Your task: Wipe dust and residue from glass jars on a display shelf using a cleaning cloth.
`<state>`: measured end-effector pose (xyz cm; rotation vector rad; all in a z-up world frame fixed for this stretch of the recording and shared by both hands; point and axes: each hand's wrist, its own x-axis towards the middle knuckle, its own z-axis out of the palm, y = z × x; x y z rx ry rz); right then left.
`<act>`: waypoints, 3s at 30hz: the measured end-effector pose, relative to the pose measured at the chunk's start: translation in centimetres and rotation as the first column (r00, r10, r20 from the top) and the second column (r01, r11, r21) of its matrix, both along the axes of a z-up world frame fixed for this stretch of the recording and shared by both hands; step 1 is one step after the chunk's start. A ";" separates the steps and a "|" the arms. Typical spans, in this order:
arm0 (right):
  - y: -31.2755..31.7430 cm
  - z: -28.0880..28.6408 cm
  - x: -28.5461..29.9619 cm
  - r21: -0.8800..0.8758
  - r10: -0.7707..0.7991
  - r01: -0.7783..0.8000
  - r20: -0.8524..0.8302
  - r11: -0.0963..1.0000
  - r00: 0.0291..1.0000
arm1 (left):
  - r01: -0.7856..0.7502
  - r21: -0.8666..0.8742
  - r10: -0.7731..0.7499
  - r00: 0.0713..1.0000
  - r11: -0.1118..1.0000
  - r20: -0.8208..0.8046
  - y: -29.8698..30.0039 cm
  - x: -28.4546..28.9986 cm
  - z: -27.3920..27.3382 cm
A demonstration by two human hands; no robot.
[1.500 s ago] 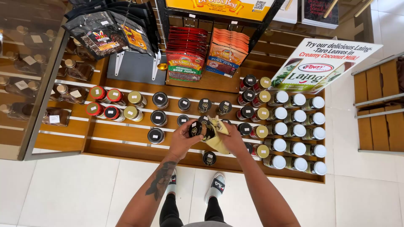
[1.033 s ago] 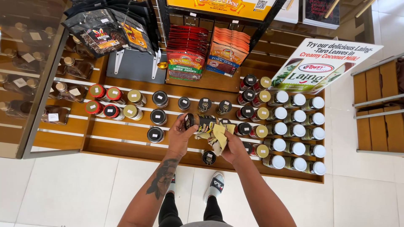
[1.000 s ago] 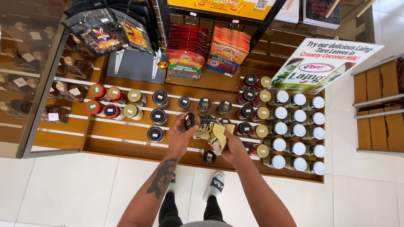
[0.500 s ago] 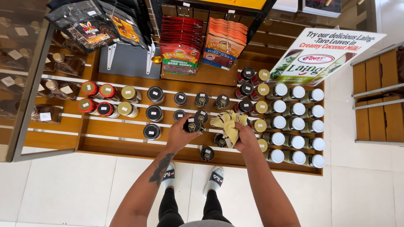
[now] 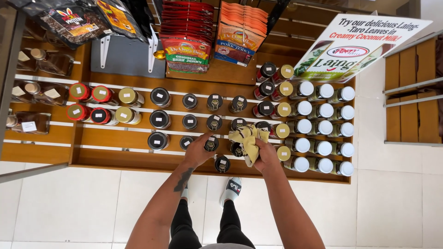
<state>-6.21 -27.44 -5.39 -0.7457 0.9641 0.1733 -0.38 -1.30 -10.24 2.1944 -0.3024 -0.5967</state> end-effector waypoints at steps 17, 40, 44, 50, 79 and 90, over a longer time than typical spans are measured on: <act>-0.7 0.3 -0.6 -0.038 -0.025 0.025 -0.002 0.999 1.000 | -0.014 0.030 0.018 0.991 0.999 -0.131 -0.8 -0.4 -1.7; -3.3 -0.7 -3.2 -0.056 -0.026 0.025 -0.010 0.998 1.000 | -0.082 -0.117 0.098 0.986 0.990 0.134 -3.1 -3.3 3.0; -2.9 0.2 -3.5 -0.080 -0.040 0.039 -0.016 0.996 0.999 | 0.180 0.021 -0.181 0.977 0.983 0.117 -8.0 -3.8 2.2; -4.0 -0.2 -5.2 -0.150 0.014 -0.013 0.006 0.989 1.000 | 0.351 0.426 -0.421 0.903 0.834 0.081 -12.1 -4.0 -1.6; 0.9 7.7 -3.8 -0.971 0.513 -0.132 -0.013 0.198 0.858 | 0.106 -0.197 -0.065 0.976 0.975 0.206 -7.9 -3.1 18.9; -0.6 11.5 -4.1 -0.001 0.119 -0.121 0.205 0.993 0.972 | -0.074 -0.355 0.068 0.997 0.932 -0.031 -4.5 -2.7 23.3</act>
